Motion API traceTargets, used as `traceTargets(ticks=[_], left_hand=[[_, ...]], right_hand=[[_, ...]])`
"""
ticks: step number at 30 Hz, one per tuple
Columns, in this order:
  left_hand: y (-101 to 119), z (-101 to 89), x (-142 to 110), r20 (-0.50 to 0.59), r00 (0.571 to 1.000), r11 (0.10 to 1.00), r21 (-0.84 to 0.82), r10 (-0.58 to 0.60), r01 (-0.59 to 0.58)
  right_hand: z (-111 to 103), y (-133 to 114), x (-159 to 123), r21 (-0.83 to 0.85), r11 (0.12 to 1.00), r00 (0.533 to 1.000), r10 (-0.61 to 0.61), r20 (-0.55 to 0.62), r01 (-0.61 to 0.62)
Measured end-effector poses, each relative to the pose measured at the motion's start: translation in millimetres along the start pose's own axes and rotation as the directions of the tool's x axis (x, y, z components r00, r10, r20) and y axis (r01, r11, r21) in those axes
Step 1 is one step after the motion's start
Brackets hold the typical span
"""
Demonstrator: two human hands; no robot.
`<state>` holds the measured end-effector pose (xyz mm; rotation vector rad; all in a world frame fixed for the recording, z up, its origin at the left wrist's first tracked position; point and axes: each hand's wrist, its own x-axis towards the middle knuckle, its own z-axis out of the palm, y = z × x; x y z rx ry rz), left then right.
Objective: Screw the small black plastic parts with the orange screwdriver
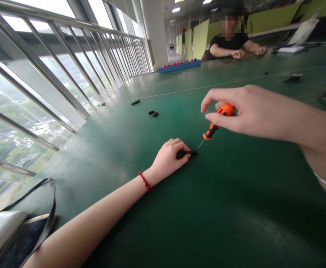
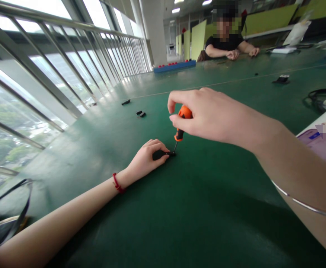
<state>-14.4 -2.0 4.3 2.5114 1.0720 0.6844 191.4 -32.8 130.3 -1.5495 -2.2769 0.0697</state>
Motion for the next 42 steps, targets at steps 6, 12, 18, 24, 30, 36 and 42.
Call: traceTargets(ticks=[6, 12, 18, 24, 30, 36, 42], left_hand=[[2, 0.4, 0, -0.013, 1.000, 1.000, 0.030, 0.001, -0.001], [2, 0.0, 1, -0.032, 0.999, 0.998, 0.057, -0.035, 0.037], [2, -0.4, 1, -0.055, 0.997, 0.994, 0.093, -0.058, 0.063], [2, 0.0, 1, -0.096, 0.991, 0.991, 0.089, -0.095, 0.103], [4, -1.8, 2, -0.082, 0.991, 0.989, 0.089, -0.109, 0.116], [2, -1.0, 2, -0.088, 0.991, 0.991, 0.082, -0.101, 0.109], [2, -0.4, 2, -0.085, 0.991, 0.991, 0.081, -0.099, 0.106]], right_hand=[[1, 0, 0, 0.023, 1.000, 1.000, -0.011, 0.004, 0.011], [4, -2, 1, 0.017, 1.000, 0.999, -0.023, -0.042, 0.023], [7, -2, 5, 0.065, 0.997, 0.997, -0.025, -0.079, 0.031], [6, -7, 4, 0.063, 0.998, 0.998, 0.009, -0.062, -0.005], [8, -2, 5, 0.091, 0.995, 0.994, -0.027, -0.109, 0.037], [10, 4, 7, 0.045, 0.998, 0.995, -0.030, -0.095, 0.035], [7, -3, 5, 0.047, 0.999, 0.997, 0.004, -0.073, -0.001]])
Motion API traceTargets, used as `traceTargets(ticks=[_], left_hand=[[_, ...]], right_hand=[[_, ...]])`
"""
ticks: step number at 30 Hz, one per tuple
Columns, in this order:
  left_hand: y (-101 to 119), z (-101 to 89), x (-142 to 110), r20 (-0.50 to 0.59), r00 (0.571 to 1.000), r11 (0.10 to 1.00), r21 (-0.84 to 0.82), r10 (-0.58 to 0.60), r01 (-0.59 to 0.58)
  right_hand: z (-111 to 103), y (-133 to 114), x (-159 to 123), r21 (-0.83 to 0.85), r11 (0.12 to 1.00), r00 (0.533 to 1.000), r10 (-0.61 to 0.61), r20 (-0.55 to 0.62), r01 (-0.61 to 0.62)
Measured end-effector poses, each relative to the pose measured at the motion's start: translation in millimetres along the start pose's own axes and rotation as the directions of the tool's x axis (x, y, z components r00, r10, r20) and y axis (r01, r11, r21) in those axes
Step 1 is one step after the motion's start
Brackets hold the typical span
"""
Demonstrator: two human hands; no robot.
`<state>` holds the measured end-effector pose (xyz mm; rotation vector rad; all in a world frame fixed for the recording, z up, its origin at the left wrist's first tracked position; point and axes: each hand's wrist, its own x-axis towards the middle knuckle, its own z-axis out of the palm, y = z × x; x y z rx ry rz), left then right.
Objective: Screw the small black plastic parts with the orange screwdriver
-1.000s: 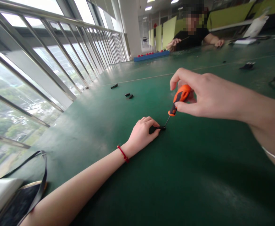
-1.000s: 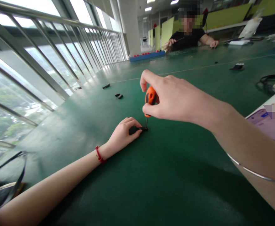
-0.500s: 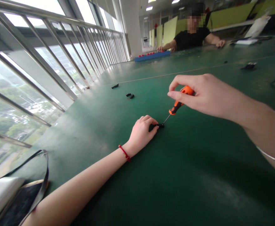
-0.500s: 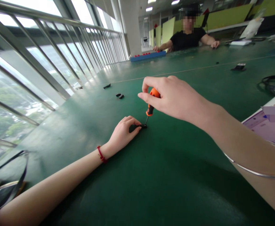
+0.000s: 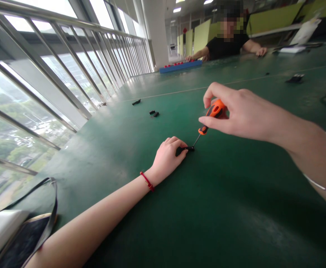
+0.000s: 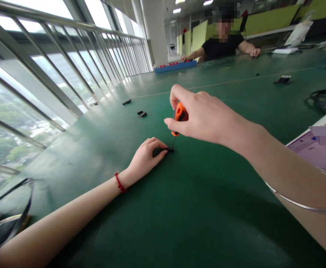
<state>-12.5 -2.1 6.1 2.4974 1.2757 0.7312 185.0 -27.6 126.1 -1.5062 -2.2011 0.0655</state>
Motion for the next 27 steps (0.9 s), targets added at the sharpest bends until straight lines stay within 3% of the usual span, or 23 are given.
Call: traceTargets(ticks=[7, 27], left_hand=[[0.0, 0.1, 0.1, 0.001, 1.000, 1.000, 0.006, 0.004, -0.004], [0.6, 0.0, -0.1, 0.004, 1.000, 0.999, 0.030, 0.013, -0.013]], right_hand=[[0.0, 1.5, -1.1, 0.004, 0.998, 0.998, -0.055, 0.007, 0.055], [-0.5, -1.4, -1.2, -0.022, 1.000, 0.999, -0.019, 0.049, 0.020]])
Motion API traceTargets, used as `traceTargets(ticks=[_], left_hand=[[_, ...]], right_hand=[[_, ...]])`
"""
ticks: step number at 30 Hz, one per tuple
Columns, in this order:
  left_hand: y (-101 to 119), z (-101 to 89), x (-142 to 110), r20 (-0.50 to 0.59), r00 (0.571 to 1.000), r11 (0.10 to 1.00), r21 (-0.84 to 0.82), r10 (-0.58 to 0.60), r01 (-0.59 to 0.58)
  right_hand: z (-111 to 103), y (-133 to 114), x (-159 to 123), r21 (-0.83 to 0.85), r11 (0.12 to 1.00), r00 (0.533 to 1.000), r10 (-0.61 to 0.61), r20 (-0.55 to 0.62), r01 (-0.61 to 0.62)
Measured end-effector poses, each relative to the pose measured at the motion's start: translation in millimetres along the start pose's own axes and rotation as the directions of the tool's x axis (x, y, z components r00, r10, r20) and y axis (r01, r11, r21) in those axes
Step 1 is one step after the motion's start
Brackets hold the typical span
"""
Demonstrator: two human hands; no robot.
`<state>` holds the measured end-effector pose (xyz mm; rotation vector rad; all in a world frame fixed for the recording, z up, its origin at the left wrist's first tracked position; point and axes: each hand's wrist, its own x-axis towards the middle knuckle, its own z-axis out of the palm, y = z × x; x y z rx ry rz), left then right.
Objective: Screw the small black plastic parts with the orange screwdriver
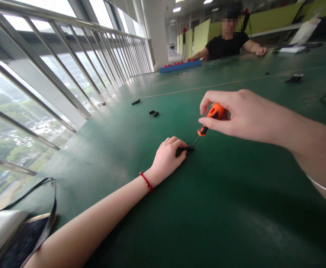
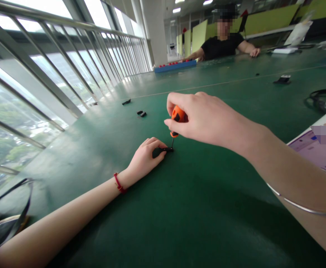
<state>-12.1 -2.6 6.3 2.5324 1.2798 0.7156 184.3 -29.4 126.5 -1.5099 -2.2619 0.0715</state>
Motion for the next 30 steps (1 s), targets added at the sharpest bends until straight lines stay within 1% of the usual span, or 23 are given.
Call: traceTargets(ticks=[3, 7, 10, 12, 14, 15, 17, 19, 20, 25, 30], left_hand=[[0.6, 0.1, -0.7, -0.011, 1.000, 0.999, 0.043, -0.010, 0.011], [1.3, 0.5, -3.2, -0.030, 0.999, 0.994, 0.104, -0.044, 0.046], [1.6, 0.3, -4.2, -0.019, 1.000, 0.996, 0.090, -0.022, 0.024], [2.1, -0.6, -4.1, 0.016, 0.999, 0.999, 0.038, 0.033, -0.033], [2.8, -1.9, -3.6, 0.056, 0.991, 0.992, -0.034, 0.123, -0.121], [3.1, -2.5, -3.3, 0.056, 0.985, 0.985, -0.062, 0.162, -0.159], [3.2, -3.2, -2.8, 0.008, 0.982, 0.979, -0.083, 0.188, -0.187], [2.5, -2.9, -2.3, -0.047, 0.986, 0.984, -0.082, 0.158, -0.161], [1.9, -2.4, -2.0, -0.055, 0.989, 0.987, -0.081, 0.137, -0.141], [-0.4, 0.8, -0.6, 0.026, 0.996, 0.994, -0.068, 0.090, -0.088], [0.7, 1.1, 0.3, 0.031, 0.998, 0.998, -0.049, 0.046, -0.044]], right_hand=[[1.5, 0.5, 0.0, 0.007, 1.000, 0.999, -0.015, -0.051, 0.015], [5.9, 2.9, 0.8, 0.002, 1.000, 0.982, 0.005, -0.187, -0.004], [8.6, 5.3, 1.9, -0.012, 1.000, 0.974, 0.007, -0.224, -0.010], [9.2, 6.2, 2.3, -0.016, 1.000, 0.974, -0.001, -0.225, -0.002], [8.7, 6.0, 2.0, -0.008, 1.000, 0.975, -0.011, -0.222, 0.010], [8.3, 5.6, 1.7, 0.000, 1.000, 0.976, -0.016, -0.217, 0.016], [7.2, 4.2, 0.9, 0.017, 0.999, 0.978, -0.024, -0.206, 0.028], [6.3, 2.7, 0.4, 0.028, 0.999, 0.980, -0.023, -0.196, 0.029], [6.1, 2.2, 0.3, 0.030, 0.999, 0.982, -0.020, -0.190, 0.026], [6.8, 2.3, 1.8, 0.020, 1.000, 0.983, -0.016, -0.182, 0.020], [7.5, 3.1, 2.4, 0.008, 1.000, 0.986, -0.028, -0.165, 0.029]])
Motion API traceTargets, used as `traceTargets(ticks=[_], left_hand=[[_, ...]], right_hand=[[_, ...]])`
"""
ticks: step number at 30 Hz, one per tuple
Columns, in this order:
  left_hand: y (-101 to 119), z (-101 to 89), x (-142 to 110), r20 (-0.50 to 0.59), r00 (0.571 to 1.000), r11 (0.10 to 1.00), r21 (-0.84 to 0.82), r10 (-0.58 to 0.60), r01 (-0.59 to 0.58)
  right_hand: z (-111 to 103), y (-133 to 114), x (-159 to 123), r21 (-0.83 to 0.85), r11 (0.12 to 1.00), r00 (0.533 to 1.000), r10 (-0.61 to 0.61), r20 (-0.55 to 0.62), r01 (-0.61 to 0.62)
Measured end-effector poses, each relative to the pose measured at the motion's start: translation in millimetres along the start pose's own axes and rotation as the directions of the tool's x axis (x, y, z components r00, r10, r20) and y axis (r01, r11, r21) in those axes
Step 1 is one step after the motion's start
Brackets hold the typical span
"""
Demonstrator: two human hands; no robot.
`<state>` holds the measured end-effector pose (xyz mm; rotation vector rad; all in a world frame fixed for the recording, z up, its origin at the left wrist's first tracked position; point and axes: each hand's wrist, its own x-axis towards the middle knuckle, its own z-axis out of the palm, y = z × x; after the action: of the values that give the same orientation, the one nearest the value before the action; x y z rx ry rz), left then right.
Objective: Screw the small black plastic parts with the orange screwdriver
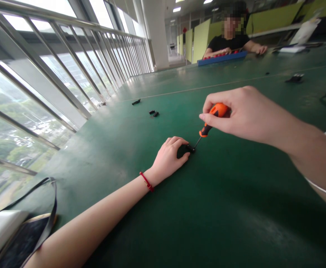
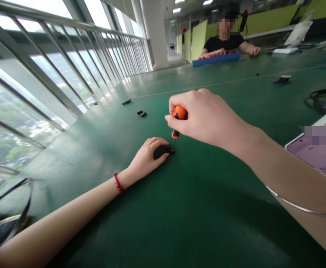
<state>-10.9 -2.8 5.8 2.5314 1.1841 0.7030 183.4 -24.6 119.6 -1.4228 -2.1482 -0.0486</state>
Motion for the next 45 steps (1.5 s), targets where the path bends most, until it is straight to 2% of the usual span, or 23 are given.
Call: traceTargets(ticks=[21, 45], left_hand=[[-3.0, 1.0, -1.0, -0.039, 0.999, 1.000, 0.001, -0.016, 0.016], [-1.1, -0.7, -1.5, -0.032, 0.999, 1.000, 0.011, -0.019, 0.020]], right_hand=[[-2.1, -2.0, -0.8, -0.013, 1.000, 1.000, 0.002, 0.003, -0.002], [-2.4, -1.1, -0.2, -0.005, 1.000, 1.000, 0.025, -0.011, -0.025]])
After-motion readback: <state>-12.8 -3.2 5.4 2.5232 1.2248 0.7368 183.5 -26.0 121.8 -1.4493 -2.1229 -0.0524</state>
